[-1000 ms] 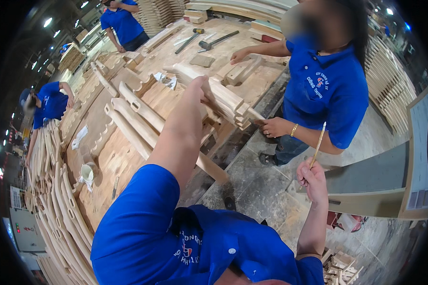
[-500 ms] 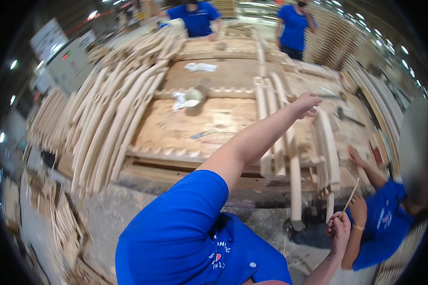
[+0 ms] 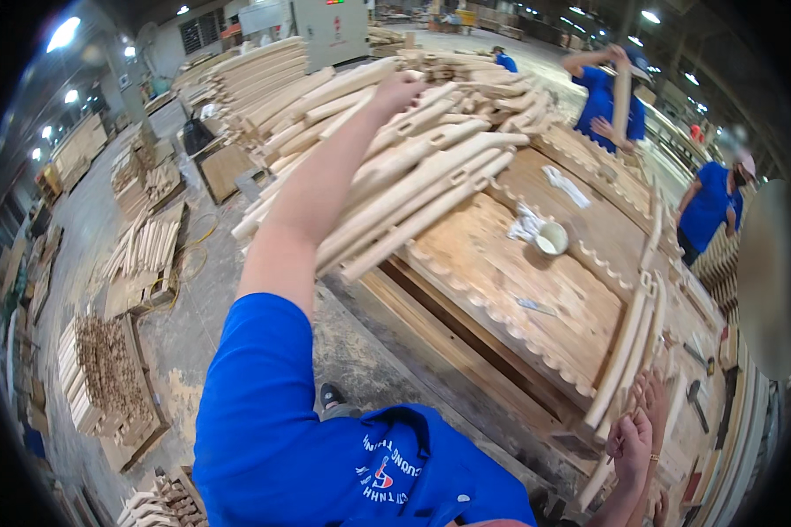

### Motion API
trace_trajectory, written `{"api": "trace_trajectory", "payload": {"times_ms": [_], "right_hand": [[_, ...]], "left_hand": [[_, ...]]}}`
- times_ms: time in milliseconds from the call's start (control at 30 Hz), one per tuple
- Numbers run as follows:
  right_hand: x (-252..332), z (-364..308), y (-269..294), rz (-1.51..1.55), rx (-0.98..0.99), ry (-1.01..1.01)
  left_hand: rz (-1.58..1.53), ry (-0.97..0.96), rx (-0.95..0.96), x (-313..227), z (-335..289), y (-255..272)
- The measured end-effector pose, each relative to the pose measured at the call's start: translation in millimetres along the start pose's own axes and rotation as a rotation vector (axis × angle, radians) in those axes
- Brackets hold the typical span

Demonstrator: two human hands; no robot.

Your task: The person applies glue to the ends of wooden chair legs using a small brush. They repeatedly dip the brush into a container of glue and coat the ends of several legs before handing them to a coworker.

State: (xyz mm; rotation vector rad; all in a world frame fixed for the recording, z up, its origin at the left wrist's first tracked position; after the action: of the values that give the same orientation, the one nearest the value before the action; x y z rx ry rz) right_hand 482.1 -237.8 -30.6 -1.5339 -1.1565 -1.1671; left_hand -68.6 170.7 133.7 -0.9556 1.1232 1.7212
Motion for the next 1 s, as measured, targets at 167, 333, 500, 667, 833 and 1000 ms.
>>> {"api": "trace_trajectory", "payload": {"times_ms": [167,333,500,667,833,1000], "right_hand": [[15.5,40.9,-114.6,-0.024,0.049,0.04],[19.0,100.7,-285.6,0.009,0.167,0.092],[47.7,151.4,-510.1,0.037,0.517,0.002],[62.9,178.6,-693.0,0.019,0.705,-0.028],[63.9,208.0,-819.5,0.037,0.793,-0.04],[65.4,235.4,-899.0,0.018,0.836,0.02]], "left_hand": [[-0.042,0.178,-0.113,87.3,-17.1,185.6],[-0.119,0.242,-0.087,143.0,-49.8,323.5],[-0.336,0.345,-0.099,178.7,-112.4,443.3],[-0.358,0.396,-0.164,199.2,-136.7,526.9],[-0.526,0.401,-0.252,213.3,-103.8,561.7],[-0.565,0.344,-0.278,214.4,-26.1,574.3]]}}
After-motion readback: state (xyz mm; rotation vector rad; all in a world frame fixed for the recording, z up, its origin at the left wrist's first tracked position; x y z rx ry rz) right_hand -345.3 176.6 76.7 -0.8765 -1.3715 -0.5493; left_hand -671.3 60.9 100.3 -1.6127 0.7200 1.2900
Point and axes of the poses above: each hand's wrist, its own z-axis towards the middle knuckle, its own y-axis out of the back of the hand, x = y × z, the point moved 9 cm from there along z, towards the middle knuckle, and after that the axes turned 1 degree about -x, right-handed, at the moved point
